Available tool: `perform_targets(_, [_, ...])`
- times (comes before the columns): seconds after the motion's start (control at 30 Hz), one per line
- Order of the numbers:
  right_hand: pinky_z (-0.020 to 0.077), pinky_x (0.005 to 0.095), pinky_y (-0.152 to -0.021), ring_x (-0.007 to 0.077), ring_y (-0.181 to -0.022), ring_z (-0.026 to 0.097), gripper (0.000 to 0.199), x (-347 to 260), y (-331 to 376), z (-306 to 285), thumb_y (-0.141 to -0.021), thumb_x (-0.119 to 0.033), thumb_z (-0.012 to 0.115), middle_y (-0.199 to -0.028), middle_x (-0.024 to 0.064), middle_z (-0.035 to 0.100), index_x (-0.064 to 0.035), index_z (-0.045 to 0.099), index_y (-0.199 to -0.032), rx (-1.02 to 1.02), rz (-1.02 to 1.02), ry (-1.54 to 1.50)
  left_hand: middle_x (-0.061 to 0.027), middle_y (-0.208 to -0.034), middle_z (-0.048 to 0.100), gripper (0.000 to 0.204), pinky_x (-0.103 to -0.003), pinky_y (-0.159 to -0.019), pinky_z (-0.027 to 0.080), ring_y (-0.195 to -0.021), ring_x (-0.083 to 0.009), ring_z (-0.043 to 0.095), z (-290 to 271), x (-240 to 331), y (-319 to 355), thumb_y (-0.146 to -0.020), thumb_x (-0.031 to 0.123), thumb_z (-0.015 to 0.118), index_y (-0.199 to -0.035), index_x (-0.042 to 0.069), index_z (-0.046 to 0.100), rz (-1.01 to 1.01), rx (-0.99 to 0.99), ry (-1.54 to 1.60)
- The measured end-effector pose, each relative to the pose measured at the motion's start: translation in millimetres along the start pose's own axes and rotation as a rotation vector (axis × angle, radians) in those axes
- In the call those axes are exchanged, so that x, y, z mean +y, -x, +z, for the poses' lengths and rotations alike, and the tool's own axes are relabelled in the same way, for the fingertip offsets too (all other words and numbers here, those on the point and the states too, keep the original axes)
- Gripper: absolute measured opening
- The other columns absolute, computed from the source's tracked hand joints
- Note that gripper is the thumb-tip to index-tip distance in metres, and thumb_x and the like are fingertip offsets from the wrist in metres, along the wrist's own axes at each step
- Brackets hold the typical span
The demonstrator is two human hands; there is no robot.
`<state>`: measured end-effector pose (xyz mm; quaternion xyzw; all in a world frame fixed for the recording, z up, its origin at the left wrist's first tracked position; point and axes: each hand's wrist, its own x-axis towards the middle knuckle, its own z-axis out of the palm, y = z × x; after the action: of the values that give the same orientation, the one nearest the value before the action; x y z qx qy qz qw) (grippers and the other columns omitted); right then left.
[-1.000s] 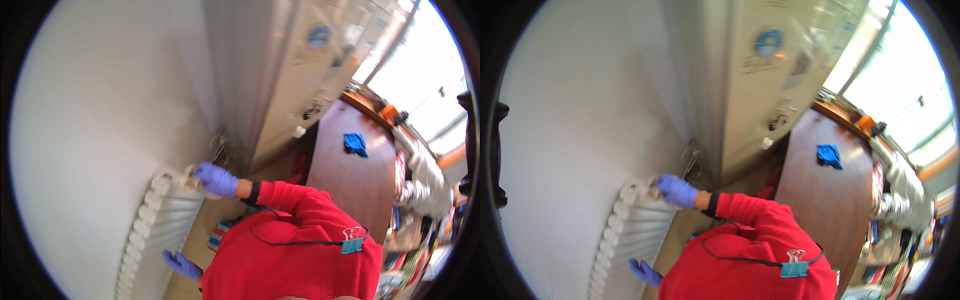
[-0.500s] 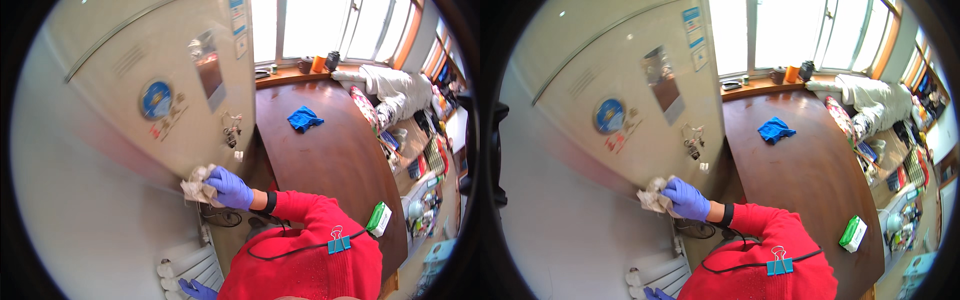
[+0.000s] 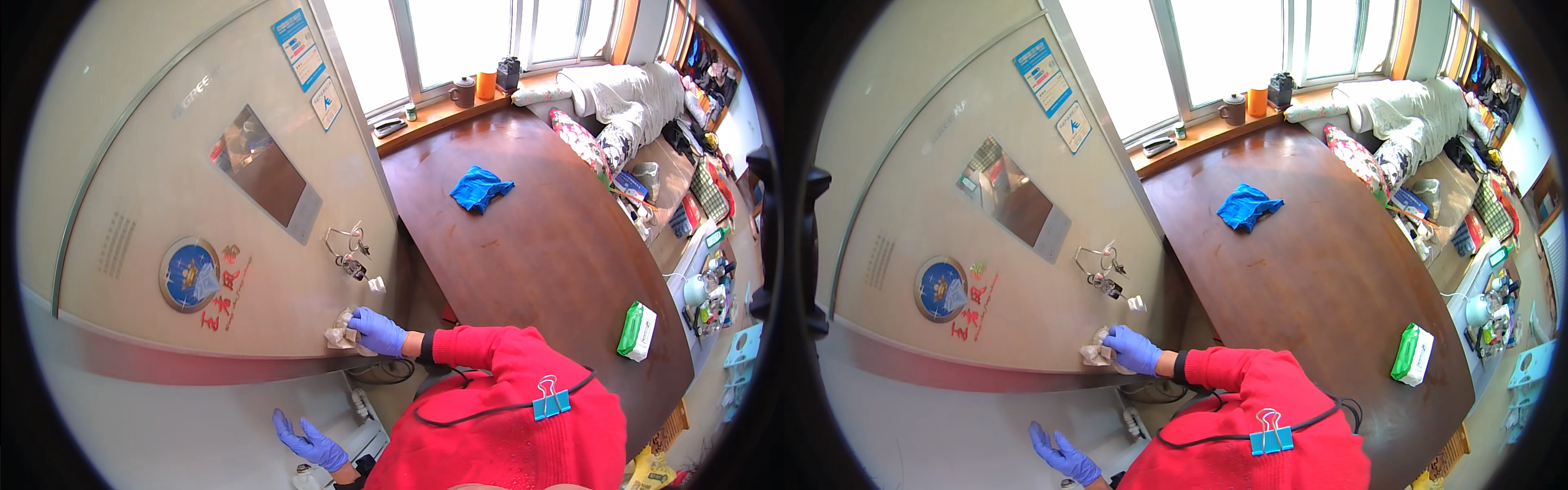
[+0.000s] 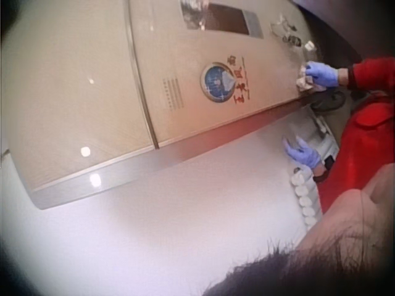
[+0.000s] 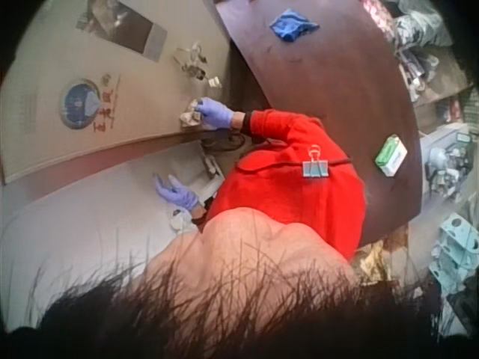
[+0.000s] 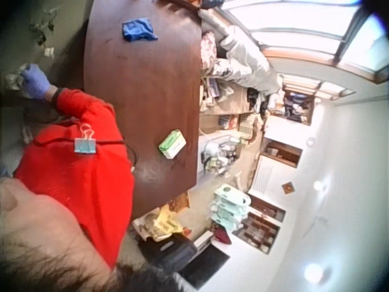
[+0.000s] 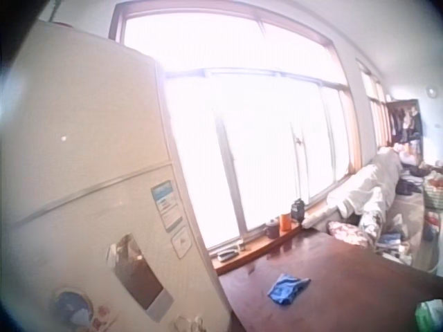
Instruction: The person wipes the side of a refrigerator, a wooden table, a window sill, and a wall-mounted radiator using cloths. They move between surfaces, handling items like a small toy and a stool while cleaning.
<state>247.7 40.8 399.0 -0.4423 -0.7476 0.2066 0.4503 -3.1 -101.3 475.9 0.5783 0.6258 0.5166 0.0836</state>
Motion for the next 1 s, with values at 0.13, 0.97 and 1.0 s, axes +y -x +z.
perform_targets(0.13, [0.0496,0.0423,-0.079,0.0373,-0.092,0.058,0.031,-25.6,-22.9,-18.1,-0.082,-0.005,0.067,-0.1,0.0151,0.058,-0.0094,0.061,-0.112,0.136,-0.09,-0.102,-0.0222,-0.147,0.045,0.052,-0.049,-0.112,0.036,-0.134,-0.0357,0.046,12.9,26.5,-27.0,-0.1,0.02,0.054,-0.144,-0.004,0.04,0.039,-0.036,0.031])
perform_targets(0.97, [0.0493,0.0392,-0.078,0.034,-0.09,0.058,0.037,-103.3,-82.2,-51.6,-0.077,-0.005,0.075,-0.098,0.0135,0.056,-0.0057,0.06,-0.11,0.607,-0.033,-0.127,-0.0262,-0.157,0.02,0.079,-0.051,-0.119,0.022,-0.144,-0.0395,0.027,32.3,84.1,-114.7,-0.098,0.029,0.058,-0.154,-0.006,0.015,0.504,-0.002,0.097])
perform_targets(1.0, [0.0493,0.0399,-0.077,0.0345,-0.09,0.058,0.035,-112.7,-91.5,-61.5,-0.078,-0.005,0.074,-0.097,0.0141,0.055,-0.0054,0.061,-0.11,0.619,-0.062,-0.148,-0.0258,-0.157,0.02,0.078,-0.05,-0.119,0.022,-0.144,-0.0386,0.028,31.9,84.0,-114.1,-0.098,0.028,0.058,-0.154,-0.006,0.015,0.503,0.003,0.076])
